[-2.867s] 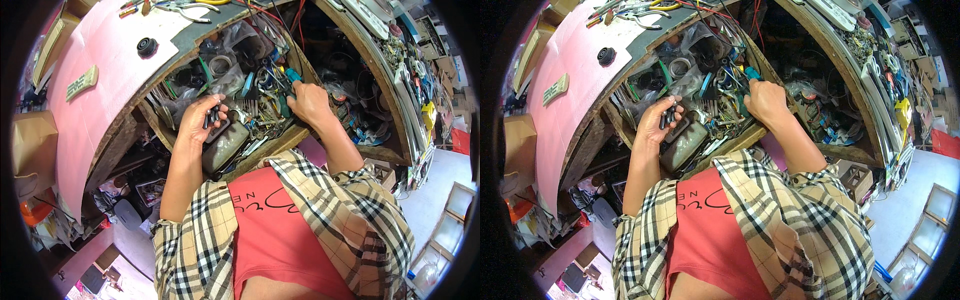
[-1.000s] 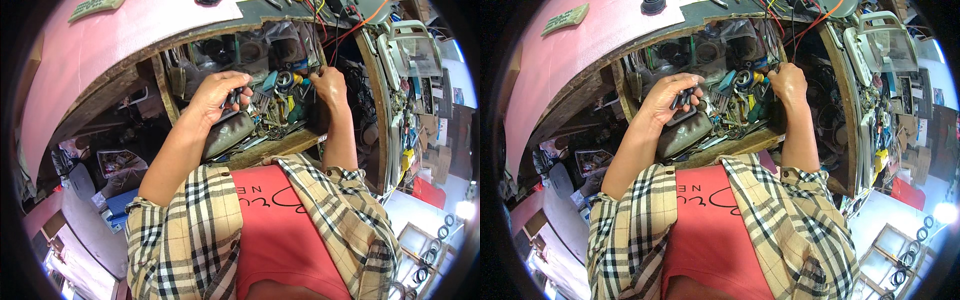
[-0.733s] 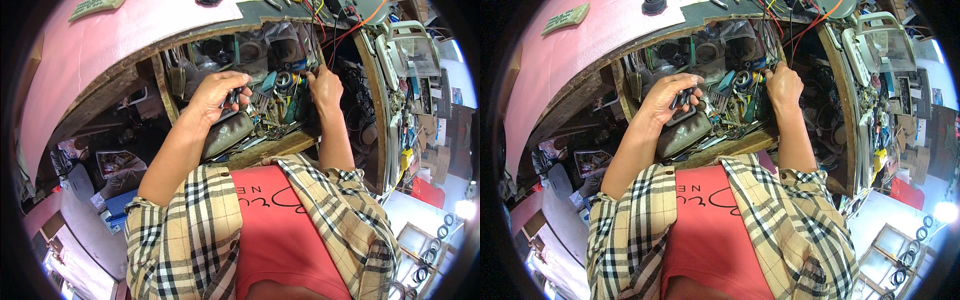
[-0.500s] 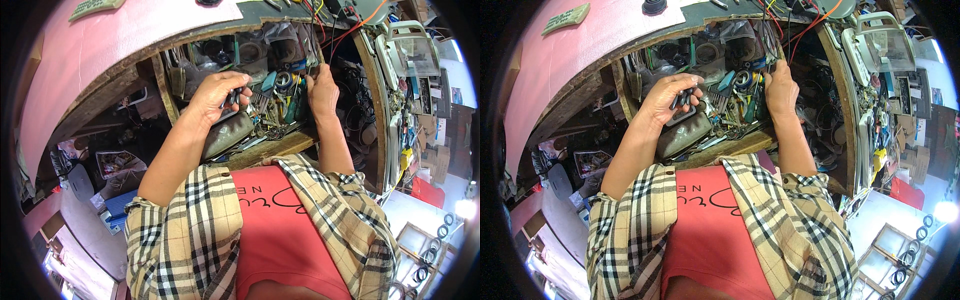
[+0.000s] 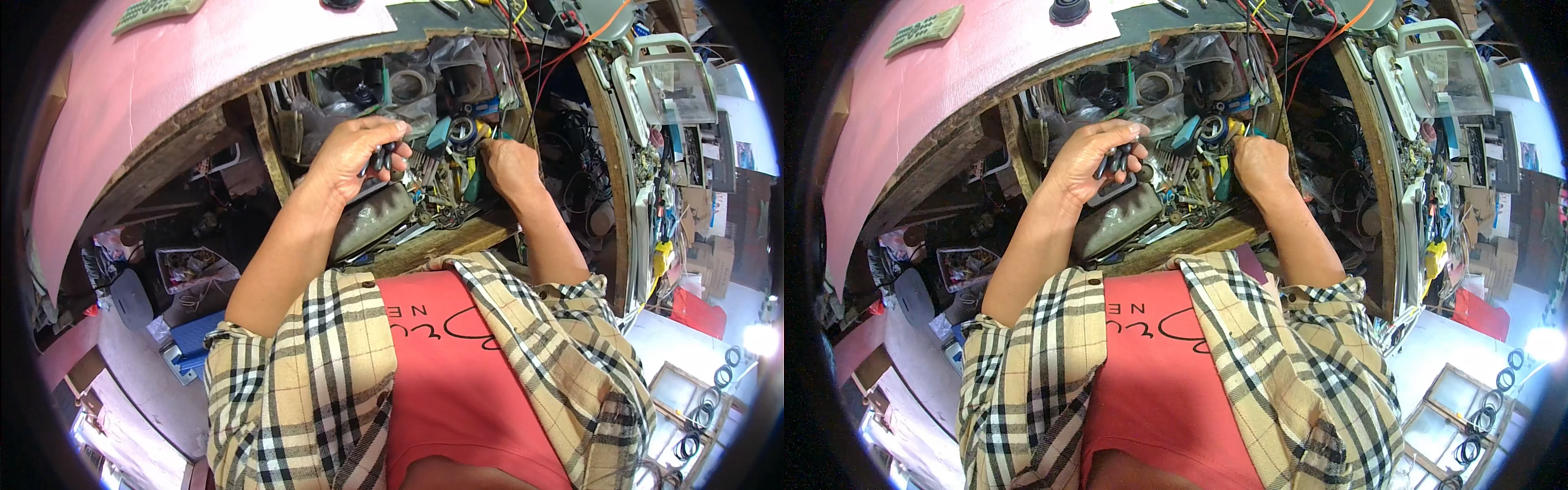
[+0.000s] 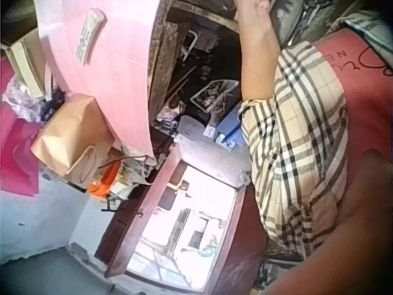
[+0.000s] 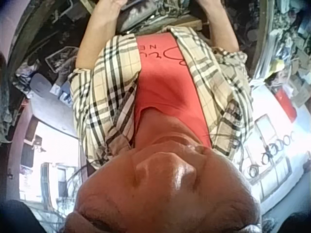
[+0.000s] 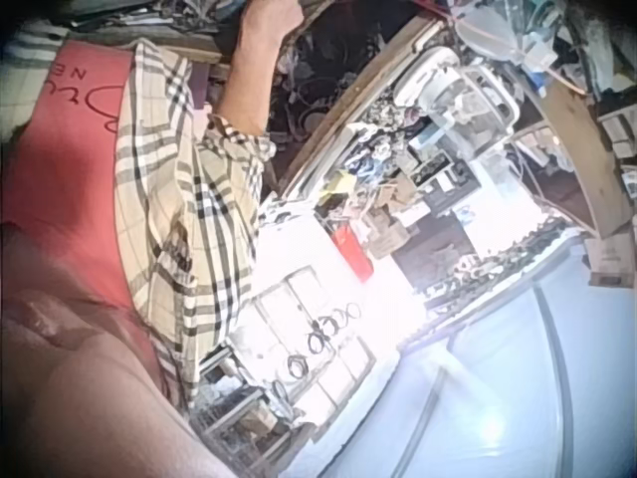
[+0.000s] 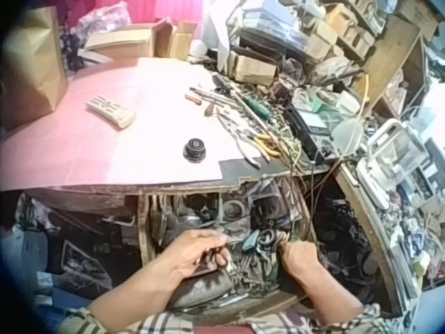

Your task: The person rummages through a cluttered drawer, picks up a small black electronic component, and uses a multimeter probe to test it. They handle a plastic bag containing small parts and continue testing the component with the multimeter.

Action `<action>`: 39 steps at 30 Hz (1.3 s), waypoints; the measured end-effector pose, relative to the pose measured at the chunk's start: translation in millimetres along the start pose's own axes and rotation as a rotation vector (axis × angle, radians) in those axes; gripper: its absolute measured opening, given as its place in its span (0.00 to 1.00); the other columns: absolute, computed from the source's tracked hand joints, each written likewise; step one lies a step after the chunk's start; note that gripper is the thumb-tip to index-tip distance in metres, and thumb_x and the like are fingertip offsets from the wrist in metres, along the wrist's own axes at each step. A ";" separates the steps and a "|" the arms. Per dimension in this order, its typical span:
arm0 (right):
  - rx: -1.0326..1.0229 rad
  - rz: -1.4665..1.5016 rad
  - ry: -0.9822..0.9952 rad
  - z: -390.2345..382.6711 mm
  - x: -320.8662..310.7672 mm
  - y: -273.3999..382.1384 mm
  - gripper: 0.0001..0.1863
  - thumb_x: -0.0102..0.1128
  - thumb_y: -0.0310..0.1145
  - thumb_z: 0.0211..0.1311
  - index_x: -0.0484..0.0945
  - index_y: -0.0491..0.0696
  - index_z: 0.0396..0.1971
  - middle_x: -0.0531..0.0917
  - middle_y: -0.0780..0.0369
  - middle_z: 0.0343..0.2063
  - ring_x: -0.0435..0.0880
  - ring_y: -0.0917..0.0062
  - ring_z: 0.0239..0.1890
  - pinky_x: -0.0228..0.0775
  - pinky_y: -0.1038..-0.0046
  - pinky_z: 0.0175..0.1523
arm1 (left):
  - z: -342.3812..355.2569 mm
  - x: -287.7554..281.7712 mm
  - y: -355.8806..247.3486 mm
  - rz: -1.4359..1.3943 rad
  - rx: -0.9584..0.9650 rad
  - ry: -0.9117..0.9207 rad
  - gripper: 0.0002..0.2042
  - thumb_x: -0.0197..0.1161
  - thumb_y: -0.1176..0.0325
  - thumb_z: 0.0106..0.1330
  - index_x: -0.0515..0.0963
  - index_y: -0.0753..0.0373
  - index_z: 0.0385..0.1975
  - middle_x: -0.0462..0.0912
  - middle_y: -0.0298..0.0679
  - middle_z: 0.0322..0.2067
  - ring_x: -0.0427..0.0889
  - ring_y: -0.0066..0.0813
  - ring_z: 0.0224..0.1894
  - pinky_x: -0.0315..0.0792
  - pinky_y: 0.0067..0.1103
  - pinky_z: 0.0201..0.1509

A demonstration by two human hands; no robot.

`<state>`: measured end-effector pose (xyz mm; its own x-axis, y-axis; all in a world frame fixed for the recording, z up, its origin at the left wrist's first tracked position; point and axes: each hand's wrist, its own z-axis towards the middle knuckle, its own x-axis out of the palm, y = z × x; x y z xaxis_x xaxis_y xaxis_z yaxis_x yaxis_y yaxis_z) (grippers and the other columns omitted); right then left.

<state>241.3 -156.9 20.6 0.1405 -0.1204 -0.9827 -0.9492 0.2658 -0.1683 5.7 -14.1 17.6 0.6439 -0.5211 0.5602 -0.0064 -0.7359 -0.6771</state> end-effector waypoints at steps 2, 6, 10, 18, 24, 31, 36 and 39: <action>0.025 -0.050 0.072 -0.8 2.6 3.3 0.11 0.48 0.32 0.56 0.80 0.48 0.23 0.82 0.55 0.21 0.82 0.60 0.24 0.74 0.62 0.29 | 0.4 -0.2 0.1 -0.002 0.006 -0.001 0.13 0.62 0.64 0.61 0.77 0.66 0.39 0.79 0.38 0.27 0.78 0.20 0.24 0.67 0.14 0.19; 0.134 -0.029 0.063 6.7 5.1 0.9 0.10 0.51 0.35 0.58 0.81 0.51 0.33 0.82 0.53 0.23 0.82 0.58 0.28 0.73 0.59 0.33 | -0.3 0.6 0.9 -0.015 0.009 0.005 0.13 0.62 0.63 0.61 0.77 0.66 0.39 0.79 0.38 0.26 0.78 0.20 0.24 0.67 0.14 0.19; 0.129 -0.038 -0.062 19.7 7.1 2.2 0.09 0.49 0.30 0.55 0.78 0.50 0.33 0.82 0.53 0.23 0.83 0.59 0.27 0.74 0.61 0.31 | 1.2 -1.4 1.6 -0.005 0.016 0.019 0.13 0.62 0.63 0.61 0.77 0.65 0.39 0.79 0.38 0.26 0.78 0.20 0.24 0.67 0.14 0.19; 0.112 -0.216 0.054 44.3 17.6 16.5 0.08 0.49 0.29 0.55 0.78 0.47 0.25 0.83 0.54 0.23 0.85 0.63 0.26 0.77 0.65 0.32 | -1.4 1.2 -1.6 0.006 0.004 0.004 0.13 0.62 0.63 0.61 0.78 0.64 0.39 0.80 0.37 0.27 0.78 0.19 0.24 0.67 0.14 0.19; 0.061 -0.157 -0.016 35.2 11.7 8.7 0.05 0.53 0.27 0.52 0.73 0.45 0.31 0.83 0.55 0.23 0.84 0.61 0.26 0.76 0.64 0.30 | -1.4 0.1 -1.5 -0.004 0.017 0.017 0.13 0.62 0.63 0.61 0.78 0.65 0.40 0.80 0.37 0.27 0.78 0.20 0.24 0.67 0.14 0.19; 0.062 0.176 -0.084 2.6 -7.0 -2.9 0.21 0.61 0.34 0.51 0.73 0.51 0.48 0.82 0.53 0.24 0.81 0.57 0.28 0.73 0.61 0.34 | -3.9 0.9 -3.2 0.008 0.014 0.016 0.13 0.62 0.64 0.61 0.77 0.65 0.39 0.80 0.37 0.26 0.78 0.20 0.24 0.68 0.14 0.19; 0.089 0.322 -0.152 -11.2 -8.7 -3.1 0.14 0.57 0.33 0.56 0.77 0.51 0.44 0.82 0.53 0.26 0.81 0.57 0.29 0.73 0.62 0.34 | -0.3 -0.8 -0.8 -0.014 0.005 0.017 0.12 0.62 0.64 0.61 0.77 0.65 0.40 0.79 0.37 0.26 0.78 0.19 0.24 0.67 0.14 0.19; 0.086 0.378 -0.242 -16.7 -3.1 -5.2 0.12 0.57 0.32 0.57 0.79 0.51 0.42 0.82 0.54 0.27 0.81 0.58 0.30 0.73 0.64 0.34 | -0.5 0.6 -2.1 -0.012 -0.003 0.011 0.12 0.62 0.64 0.61 0.77 0.65 0.39 0.79 0.37 0.26 0.78 0.20 0.24 0.67 0.14 0.19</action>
<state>241.1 -173.9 25.9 -0.1399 0.2244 -0.9644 -0.9210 0.3281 0.2099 5.6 -13.1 19.6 0.6354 -0.5168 0.5737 -0.0005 -0.7433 -0.6690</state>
